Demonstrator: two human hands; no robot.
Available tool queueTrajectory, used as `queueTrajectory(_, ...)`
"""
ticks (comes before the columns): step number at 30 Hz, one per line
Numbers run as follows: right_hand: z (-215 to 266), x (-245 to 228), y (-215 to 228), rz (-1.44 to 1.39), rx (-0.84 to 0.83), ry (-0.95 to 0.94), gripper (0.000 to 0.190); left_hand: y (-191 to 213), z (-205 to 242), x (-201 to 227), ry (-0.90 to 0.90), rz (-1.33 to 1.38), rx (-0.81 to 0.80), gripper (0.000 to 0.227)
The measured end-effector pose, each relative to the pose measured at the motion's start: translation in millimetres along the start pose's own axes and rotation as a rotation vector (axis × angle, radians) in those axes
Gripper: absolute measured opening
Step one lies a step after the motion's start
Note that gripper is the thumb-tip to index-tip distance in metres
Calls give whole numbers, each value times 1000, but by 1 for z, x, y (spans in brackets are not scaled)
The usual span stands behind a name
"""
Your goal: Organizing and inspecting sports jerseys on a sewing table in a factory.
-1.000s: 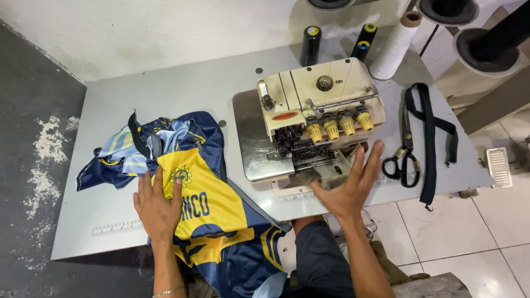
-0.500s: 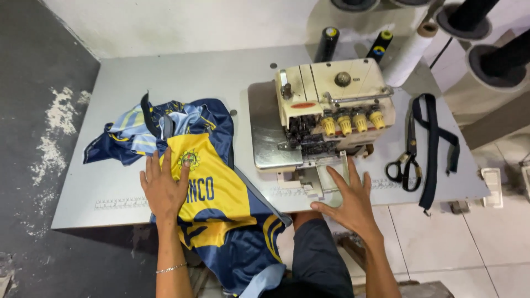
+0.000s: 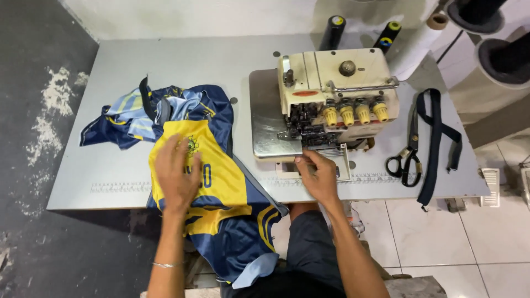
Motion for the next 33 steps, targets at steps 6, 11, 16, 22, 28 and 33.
queueTrajectory(6,1,-24,5,-67,-53,-22,11,-29,-13,118,-37,499,-61,58)
queueTrajectory(11,-2,-2,5,-132,-149,-71,19,-49,-14,150,20,523,-76,78)
queueTrajectory(16,2,-37,6,-109,-278,-87,26,-32,25,148,293,152,-177,105)
queueTrajectory(22,14,-17,-8,-130,-372,-272,52,-21,90,46,579,-294,-537,97)
queueTrajectory(28,17,-21,-10,-119,-256,-177,53,58,-5,-72,625,-122,-231,39)
queueTrajectory(33,22,-23,-9,-7,-197,-118,60,132,-167,-49,-125,-106,378,15)
Point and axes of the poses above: each hand's wrist, its own z-axis away from the middle knuckle, its own y-axis out of the back of the hand, x = y × z, the point moved 7 cm from there along -z, towards the middle knuckle, and after that the axes turned 6 degrees about -x, right-handed, at the moved point
